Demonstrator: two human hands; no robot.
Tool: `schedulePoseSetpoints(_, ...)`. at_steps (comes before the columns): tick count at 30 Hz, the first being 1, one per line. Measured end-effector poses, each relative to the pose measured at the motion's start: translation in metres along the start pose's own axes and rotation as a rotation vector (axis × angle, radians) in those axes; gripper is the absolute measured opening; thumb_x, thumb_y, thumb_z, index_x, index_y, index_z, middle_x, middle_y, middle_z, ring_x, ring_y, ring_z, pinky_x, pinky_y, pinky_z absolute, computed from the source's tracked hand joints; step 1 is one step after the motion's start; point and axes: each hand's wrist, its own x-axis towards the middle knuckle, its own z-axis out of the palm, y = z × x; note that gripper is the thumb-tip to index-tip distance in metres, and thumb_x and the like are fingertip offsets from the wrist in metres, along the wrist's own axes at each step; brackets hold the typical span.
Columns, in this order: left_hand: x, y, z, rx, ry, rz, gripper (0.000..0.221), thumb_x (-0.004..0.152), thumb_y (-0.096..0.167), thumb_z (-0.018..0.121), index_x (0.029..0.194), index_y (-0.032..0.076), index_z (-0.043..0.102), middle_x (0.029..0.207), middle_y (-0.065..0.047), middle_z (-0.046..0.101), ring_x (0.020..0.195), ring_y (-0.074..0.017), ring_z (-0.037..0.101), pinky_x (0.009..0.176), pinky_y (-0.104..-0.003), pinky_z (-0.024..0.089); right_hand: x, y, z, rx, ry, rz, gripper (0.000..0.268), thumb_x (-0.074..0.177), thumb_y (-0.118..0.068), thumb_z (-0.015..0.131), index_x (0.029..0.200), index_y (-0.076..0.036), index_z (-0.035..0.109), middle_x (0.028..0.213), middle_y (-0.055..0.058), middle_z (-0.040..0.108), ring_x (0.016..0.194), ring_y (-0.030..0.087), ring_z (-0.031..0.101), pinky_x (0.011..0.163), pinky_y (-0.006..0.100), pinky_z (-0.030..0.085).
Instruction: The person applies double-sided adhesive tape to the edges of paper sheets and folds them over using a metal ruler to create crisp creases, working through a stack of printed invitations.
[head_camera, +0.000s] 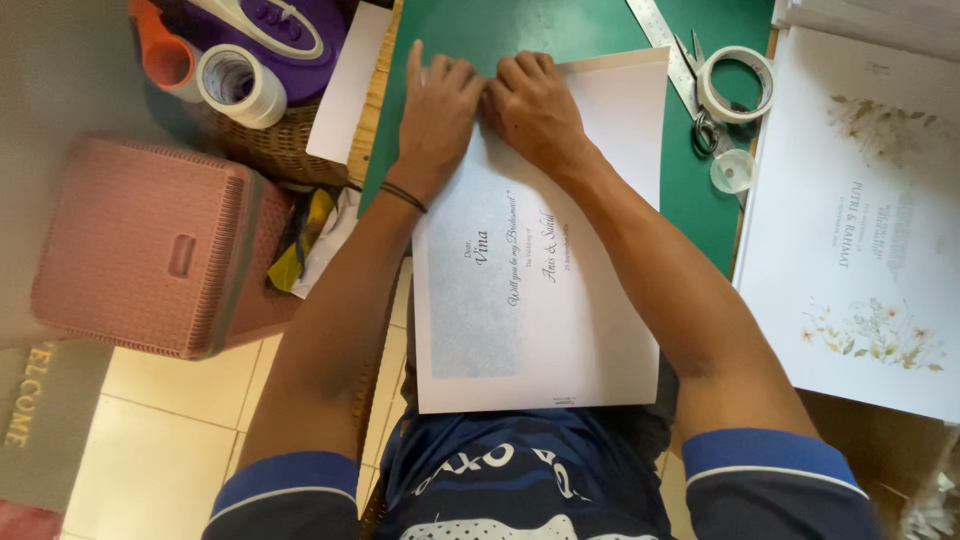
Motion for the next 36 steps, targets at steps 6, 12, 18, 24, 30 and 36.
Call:
schedulePoseSetpoints(6,-0.038,-0.011,-0.009,-0.006,-0.159,-0.085,0.055,0.110,0.046,0.045,0.147,0.006,0.051,0.153,-0.011,0.053,0.141,-0.0297,0.046,0.120,-0.064,0.009,-0.031,0.016,-0.040,-0.009,-0.068,-0.016,0.017,0.103,-0.012,0.067,0.105,0.004,0.072,0.096,0.011,0.065,0.093,0.029,0.062,0.088,0.041,0.052)
schedulePoseSetpoints(12,-0.054,-0.032,-0.033,0.117,-0.211,-0.187,0.061,0.105,0.048,0.042,0.147,0.005,0.051,0.153,-0.010,0.050,0.143,-0.0378,0.036,0.119,-0.068,0.008,-0.075,0.061,-0.104,-0.043,-0.211,0.283,0.023,0.110,-0.017,0.063,0.101,-0.001,0.076,0.090,0.015,0.066,0.084,0.033,0.064,0.077,0.046,0.054)
schedulePoseSetpoints(18,-0.049,0.004,-0.040,0.089,-0.213,-0.342,0.058,0.108,0.037,0.053,0.149,-0.004,0.054,0.147,-0.017,0.052,0.148,-0.0421,0.032,0.120,-0.073,0.011,-0.071,0.039,-0.066,-0.472,-0.387,0.328,0.025,0.096,-0.012,0.059,0.087,0.008,0.072,0.090,0.025,0.068,0.094,0.040,0.065,0.095,0.054,0.050)
schedulePoseSetpoints(24,-0.063,0.022,-0.034,0.287,-0.039,-0.277,0.057,0.100,0.036,0.057,0.140,-0.005,0.056,0.149,-0.019,0.052,0.145,-0.0410,0.035,0.116,-0.073,0.011,-0.028,-0.061,0.027,0.107,-0.069,0.076,0.041,0.087,0.004,0.056,0.128,0.010,0.063,0.140,0.026,0.059,0.137,0.038,0.053,0.114,0.043,0.046)
schedulePoseSetpoints(30,-0.065,0.023,-0.028,0.179,-0.045,-0.339,0.056,0.102,0.029,0.057,0.146,-0.004,0.054,0.149,-0.019,0.050,0.145,-0.0434,0.034,0.116,-0.075,0.011,0.068,-0.038,0.037,0.238,-0.257,0.229,0.015,0.086,-0.005,0.070,0.100,0.000,0.072,0.110,0.018,0.070,0.108,0.039,0.064,0.086,0.046,0.055)
schedulePoseSetpoints(36,-0.063,0.028,-0.030,0.173,-0.082,-0.334,0.062,0.102,0.039,0.057,0.145,-0.005,0.052,0.150,-0.022,0.049,0.146,-0.0411,0.034,0.119,-0.072,0.013,0.115,-0.009,0.079,0.007,-0.323,0.095,0.012,0.071,-0.005,0.077,0.080,0.001,0.071,0.080,0.023,0.069,0.074,0.040,0.069,0.060,0.044,0.057)
